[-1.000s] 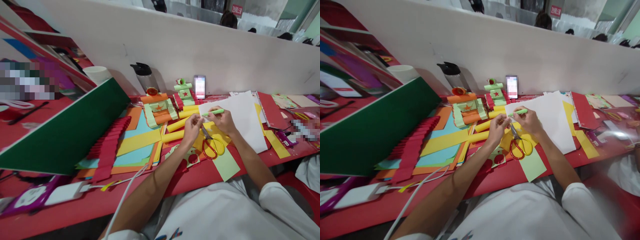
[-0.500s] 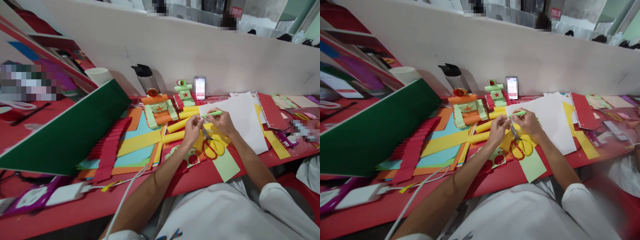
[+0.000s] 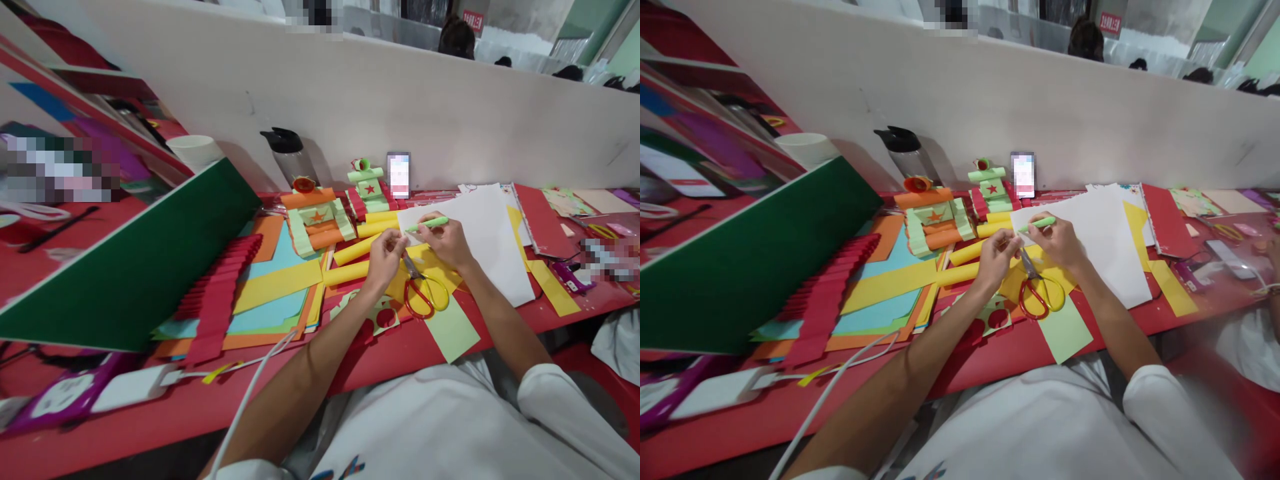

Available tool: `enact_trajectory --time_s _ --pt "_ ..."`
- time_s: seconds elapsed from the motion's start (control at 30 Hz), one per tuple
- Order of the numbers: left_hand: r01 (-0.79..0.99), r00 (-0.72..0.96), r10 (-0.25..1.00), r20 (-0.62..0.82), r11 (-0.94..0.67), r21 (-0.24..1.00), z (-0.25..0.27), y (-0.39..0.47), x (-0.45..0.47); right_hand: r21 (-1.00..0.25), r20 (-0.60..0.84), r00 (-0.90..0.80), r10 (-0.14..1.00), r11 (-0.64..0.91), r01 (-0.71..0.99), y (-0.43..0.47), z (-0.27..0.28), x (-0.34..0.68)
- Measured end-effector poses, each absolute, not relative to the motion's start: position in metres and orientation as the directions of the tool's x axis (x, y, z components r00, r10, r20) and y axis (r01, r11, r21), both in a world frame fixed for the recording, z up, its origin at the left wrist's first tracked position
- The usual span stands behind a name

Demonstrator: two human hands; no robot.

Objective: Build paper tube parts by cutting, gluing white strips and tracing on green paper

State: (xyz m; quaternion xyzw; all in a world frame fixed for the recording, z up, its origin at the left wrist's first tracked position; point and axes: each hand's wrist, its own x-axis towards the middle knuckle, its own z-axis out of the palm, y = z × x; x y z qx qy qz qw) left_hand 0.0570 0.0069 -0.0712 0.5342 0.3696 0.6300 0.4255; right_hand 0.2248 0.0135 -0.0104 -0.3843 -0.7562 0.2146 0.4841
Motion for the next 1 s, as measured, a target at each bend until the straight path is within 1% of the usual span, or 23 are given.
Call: enact_trajectory --time_s 0.2,0.3,0.4,0.53,0.6,0.67,0.77,0.83,0.9,1.0 --pt "-0.143 -0.065 0.927 0.369 -0.374 0.916 -0.071 0.008 0.057 -0.686 0.574 -0.258 0.777 0.628 0.367 0.011 -0.009 0.223" --pt "-0.150 -0.063 0.930 0.363 -0.369 0.917 -0.071 0.007 0.057 -0.684 0.585 -0.238 0.775 0.629 0.368 0.013 -0.011 0.225" --pt "-0.172 -0.067 0.935 0.347 -0.353 0.920 -0.071 0.008 0.058 -0.710 0.586 -0.206 0.783 0.619 0.334 0.016 -0.014 0.229" --pt "-0.239 -0.102 0.952 0.287 -0.303 0.923 -0.072 0.011 0.055 -0.725 0.631 -0.120 0.766 0.638 0.260 0.016 -0.014 0.235" --pt "-0.296 -0.135 0.961 0.242 -0.272 0.916 -0.072 0.015 0.052 -0.709 0.666 -0.067 0.743 0.658 0.255 0.012 -0.013 0.239" --pt "-0.356 -0.179 0.962 0.205 -0.257 0.899 -0.074 0.020 0.048 -0.681 0.695 -0.059 0.717 0.682 0.267 0.007 -0.011 0.242" --pt "-0.429 -0.253 0.952 0.170 -0.268 0.863 -0.077 0.027 0.041 -0.611 0.717 -0.179 0.674 0.730 0.306 0.002 -0.008 0.243" --pt "-0.458 -0.304 0.942 0.142 -0.275 0.845 -0.077 0.032 0.037 -0.566 0.693 -0.290 0.660 0.747 0.348 0.001 -0.007 0.242" --pt "-0.486 -0.345 0.933 0.107 -0.274 0.830 -0.077 0.034 0.033 -0.548 0.651 -0.357 0.670 0.740 0.389 0.003 -0.008 0.238" --pt "-0.528 -0.334 0.938 0.091 -0.265 0.807 -0.075 0.034 0.032 -0.577 0.577 -0.376 0.725 0.688 0.440 0.010 -0.013 0.233"
